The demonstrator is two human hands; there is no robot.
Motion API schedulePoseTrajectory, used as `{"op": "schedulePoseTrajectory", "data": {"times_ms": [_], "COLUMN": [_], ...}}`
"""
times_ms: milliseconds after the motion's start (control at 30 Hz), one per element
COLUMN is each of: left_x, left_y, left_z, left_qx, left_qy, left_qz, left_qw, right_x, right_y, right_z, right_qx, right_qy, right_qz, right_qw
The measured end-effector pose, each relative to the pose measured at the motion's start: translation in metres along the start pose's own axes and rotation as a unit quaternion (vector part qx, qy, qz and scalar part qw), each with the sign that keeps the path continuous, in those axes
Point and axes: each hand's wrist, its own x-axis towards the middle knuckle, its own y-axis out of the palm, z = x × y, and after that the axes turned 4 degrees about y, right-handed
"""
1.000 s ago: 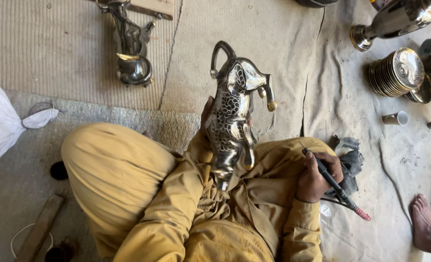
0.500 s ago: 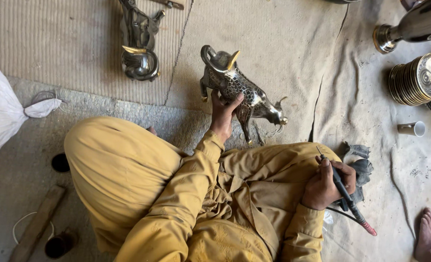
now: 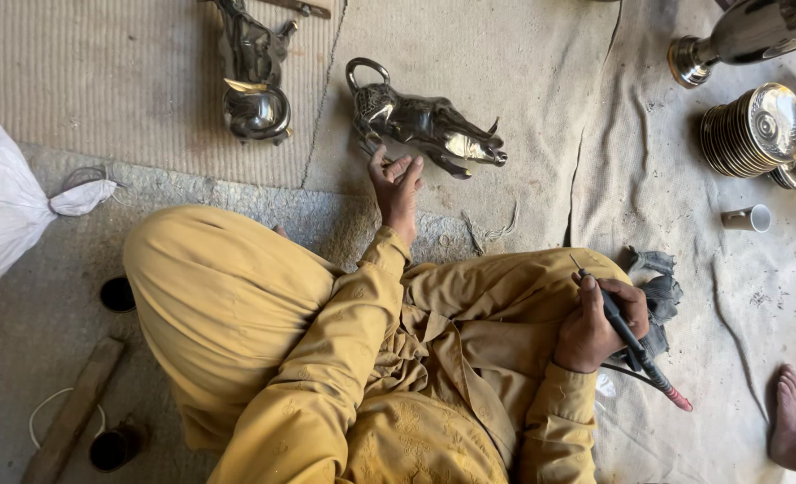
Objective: The person sits cross-legged on the floor holding a brass bull figurine on their lap and engraves its surface with a handheld rotary engraving tool, repositioning and turning the figurine to reach different areas. Other finished brass animal figurines and stacked brass dishes lie on the cloth around them.
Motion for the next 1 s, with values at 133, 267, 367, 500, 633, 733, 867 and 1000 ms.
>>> {"op": "schedulePoseTrajectory", "data": {"times_ms": [133,267,367,500,633,733,867,1000], "left_x": [-0.001,0.006,0.020,0.046,0.070,0.080,0.076,0.068], "left_y": [-0.005,0.004,0.021,0.045,0.057,0.054,0.041,0.030], "left_z": [-0.006,-0.004,-0.002,-0.003,-0.003,-0.002,0.000,-0.002], "left_qx": [0.001,0.009,-0.011,-0.017,-0.138,-0.153,-0.053,-0.196], "left_qy": [-0.051,-0.106,-0.150,-0.177,-0.102,-0.114,-0.103,-0.111], "left_qz": [0.018,0.059,0.032,-0.116,-0.161,-0.174,-0.128,0.059], "left_qw": [0.999,0.993,0.988,0.977,0.972,0.966,0.985,0.973], "right_x": [-0.002,-0.002,-0.001,0.008,0.008,0.009,0.013,0.011], "right_y": [0.002,0.003,0.005,0.007,0.005,0.006,0.011,0.012], "right_z": [0.007,0.005,-0.003,-0.014,-0.019,-0.021,-0.023,-0.018], "right_qx": [-0.004,-0.021,-0.048,-0.124,-0.218,-0.270,-0.245,-0.244], "right_qy": [-0.009,-0.006,0.000,-0.013,-0.023,-0.034,-0.024,-0.044], "right_qz": [0.011,0.009,0.013,0.003,0.016,0.033,0.027,0.034], "right_qw": [1.000,1.000,0.999,0.992,0.976,0.962,0.969,0.968]}}
